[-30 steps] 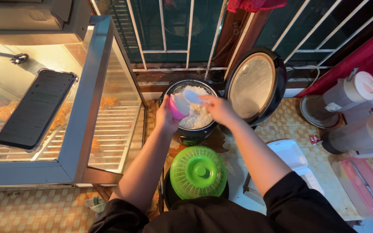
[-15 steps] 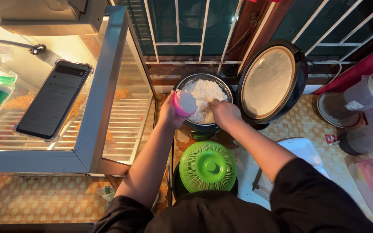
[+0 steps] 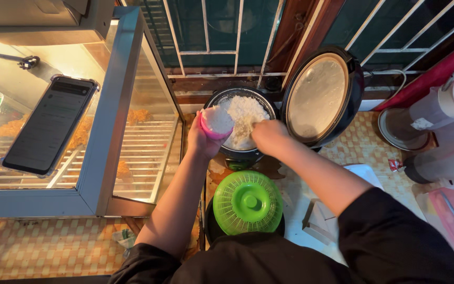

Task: The person scoops cooked rice from a rice cooker into a small pink container, then places it into a white styrofoam box. They use tongs to transfer fried food from a strainer into a paper bag, which is then placed into the same styrofoam box. The person closes the box and wraps it in brown paper.

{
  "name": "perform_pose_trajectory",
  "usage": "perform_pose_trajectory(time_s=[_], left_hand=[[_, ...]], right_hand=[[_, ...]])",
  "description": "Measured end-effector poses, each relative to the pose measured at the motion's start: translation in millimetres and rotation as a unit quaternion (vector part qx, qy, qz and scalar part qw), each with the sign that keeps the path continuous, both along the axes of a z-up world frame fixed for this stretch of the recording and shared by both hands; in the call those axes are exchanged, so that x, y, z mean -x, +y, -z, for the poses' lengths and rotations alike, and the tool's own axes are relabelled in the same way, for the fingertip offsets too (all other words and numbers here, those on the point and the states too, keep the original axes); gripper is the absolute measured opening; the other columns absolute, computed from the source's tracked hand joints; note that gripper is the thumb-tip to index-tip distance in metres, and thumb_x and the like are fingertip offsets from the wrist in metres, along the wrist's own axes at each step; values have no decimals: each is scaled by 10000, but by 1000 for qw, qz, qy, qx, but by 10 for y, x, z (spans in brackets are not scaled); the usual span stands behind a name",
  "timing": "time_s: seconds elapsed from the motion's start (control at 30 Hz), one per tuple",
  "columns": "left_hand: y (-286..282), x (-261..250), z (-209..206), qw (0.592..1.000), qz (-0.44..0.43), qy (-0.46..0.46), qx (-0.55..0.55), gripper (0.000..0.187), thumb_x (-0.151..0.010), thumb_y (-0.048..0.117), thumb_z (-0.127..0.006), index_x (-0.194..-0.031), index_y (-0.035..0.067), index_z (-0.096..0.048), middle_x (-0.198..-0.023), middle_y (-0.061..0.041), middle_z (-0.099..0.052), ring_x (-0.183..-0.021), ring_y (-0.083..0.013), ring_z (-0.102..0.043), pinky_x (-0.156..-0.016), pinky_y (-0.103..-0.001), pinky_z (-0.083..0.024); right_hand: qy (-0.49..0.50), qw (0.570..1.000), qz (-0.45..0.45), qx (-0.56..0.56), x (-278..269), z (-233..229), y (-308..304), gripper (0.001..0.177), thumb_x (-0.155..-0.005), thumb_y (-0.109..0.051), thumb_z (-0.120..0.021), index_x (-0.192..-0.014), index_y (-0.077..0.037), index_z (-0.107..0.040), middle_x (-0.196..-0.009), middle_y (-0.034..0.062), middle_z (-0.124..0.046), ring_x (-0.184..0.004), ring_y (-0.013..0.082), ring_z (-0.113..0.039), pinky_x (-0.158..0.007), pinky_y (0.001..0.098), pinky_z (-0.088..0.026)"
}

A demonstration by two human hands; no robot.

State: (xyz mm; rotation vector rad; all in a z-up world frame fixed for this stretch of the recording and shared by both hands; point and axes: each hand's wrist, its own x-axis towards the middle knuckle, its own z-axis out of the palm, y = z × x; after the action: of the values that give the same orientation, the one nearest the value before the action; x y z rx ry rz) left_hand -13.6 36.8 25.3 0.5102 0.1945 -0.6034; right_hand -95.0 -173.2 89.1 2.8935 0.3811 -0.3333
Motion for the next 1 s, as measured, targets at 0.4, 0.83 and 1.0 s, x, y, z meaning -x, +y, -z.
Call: perform_pose_trajectory(time_s=[0.4, 0.83, 1.0], left_hand=[[-145, 185, 100, 999, -21, 24, 13, 595, -1041, 536, -366, -1434, 116, -516, -1482, -166, -539, -1375, -403, -506, -1095, -635, -427], [-182, 349, 113, 999, -37, 12, 2, 591, -1036, 555, -352, -1406, 138, -548, -1434, -135, -582, -1342, -381, -542, -1080, -614, -459], [-159, 340, 77, 996, -85, -12, -13, 579, -1032, 552, -368, -1403, 143, -539, -1426, -134, -582, -1328, -380, -555, -1071, -611, -474]], right_hand=[[36, 987, 147, -45, -122, 189, -205, 225, -886, -122, -619, -1016, -71, -795, -1069, 189, -772, -980, 356, -751, -780, 493, -607], [68, 927, 223, -295, -442, 1031, -225, 242, -910, -286, -651, -1089, -212, -796, -1067, 94, -756, -999, 311, -700, -881, 441, -537], [46, 886, 231, -400, -496, 1233, -467, 254, -946, -286, -649, -969, -134, -852, -900, 88, -810, -799, 213, -750, -782, 350, -565]])
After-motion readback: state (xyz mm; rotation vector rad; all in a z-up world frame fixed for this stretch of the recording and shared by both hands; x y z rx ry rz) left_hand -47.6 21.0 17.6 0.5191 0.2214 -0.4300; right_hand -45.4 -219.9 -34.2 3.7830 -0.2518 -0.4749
